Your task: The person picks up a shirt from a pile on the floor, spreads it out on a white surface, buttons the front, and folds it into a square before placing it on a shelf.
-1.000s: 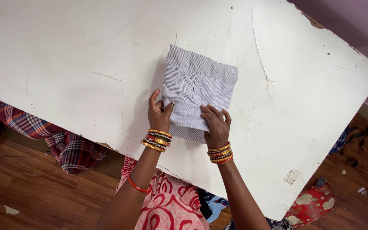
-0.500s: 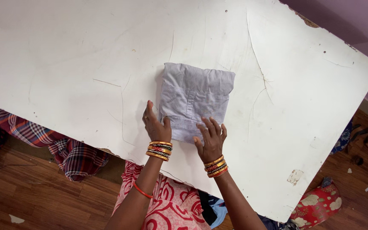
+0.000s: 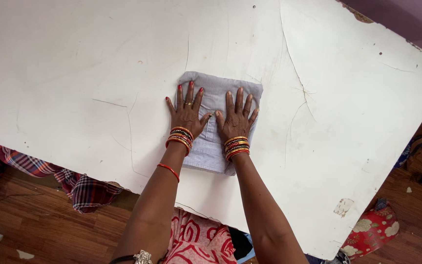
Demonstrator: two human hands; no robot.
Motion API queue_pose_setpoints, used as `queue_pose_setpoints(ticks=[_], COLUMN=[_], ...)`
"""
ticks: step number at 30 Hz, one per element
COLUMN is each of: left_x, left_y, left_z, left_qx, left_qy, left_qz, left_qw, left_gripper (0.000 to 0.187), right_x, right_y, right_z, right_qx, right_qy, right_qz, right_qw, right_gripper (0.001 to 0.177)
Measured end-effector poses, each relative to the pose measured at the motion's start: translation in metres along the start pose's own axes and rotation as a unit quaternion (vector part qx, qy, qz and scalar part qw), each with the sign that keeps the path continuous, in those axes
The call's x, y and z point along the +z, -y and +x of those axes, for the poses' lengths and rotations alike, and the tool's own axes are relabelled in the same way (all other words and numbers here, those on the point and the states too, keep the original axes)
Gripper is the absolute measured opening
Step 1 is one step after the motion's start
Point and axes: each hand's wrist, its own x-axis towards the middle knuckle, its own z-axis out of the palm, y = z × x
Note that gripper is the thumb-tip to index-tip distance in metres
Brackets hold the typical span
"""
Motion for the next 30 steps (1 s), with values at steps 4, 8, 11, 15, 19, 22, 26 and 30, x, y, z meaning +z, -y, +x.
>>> queue_pose_setpoints(ticks=[4,8,11,15,19,22,26,30], left_x=[0.006,0.021,0.038,0.061,0.065,0.051,0.048,0.074], left_y=[0.004,0.015,0.02,0.012,0.006,0.023,0.056,0.078], left_z=[0.002,-0.023,-0.068,-0.12,-0.12,-0.102,-0.09,-0.102], left_qx=[0.007,0.003,-0.035,-0.077,-0.219,-0.291,-0.279,-0.251], left_qy=[0.002,-0.068,-0.124,-0.219,-0.152,-0.073,0.087,0.171], left_qz=[0.013,-0.022,-0.086,-0.175,-0.318,-0.364,-0.451,-0.56], left_qw=[1.0,0.997,0.988,0.957,0.91,0.882,0.844,0.771], left_gripper=[0.086,0.091,0.099,0.101,0.09,0.076,0.077,0.07], right_x=[0.003,-0.003,0.002,0.026,0.028,0.009,-0.008,0.002], right_y=[-0.004,-0.017,-0.029,-0.019,0.002,0.001,-0.011,-0.022], right_z=[0.003,-0.023,-0.069,-0.112,-0.113,-0.105,-0.102,-0.13], right_qx=[-0.003,0.072,0.109,0.139,0.298,0.368,0.411,0.384], right_qy=[-0.024,0.033,0.005,-0.107,-0.11,-0.088,0.004,0.035], right_qz=[0.014,0.02,0.029,0.137,0.285,0.4,0.519,0.573], right_qw=[1.0,0.997,0.994,0.975,0.904,0.835,0.749,0.723], right_gripper=[0.08,0.09,0.093,0.095,0.097,0.093,0.088,0.077])
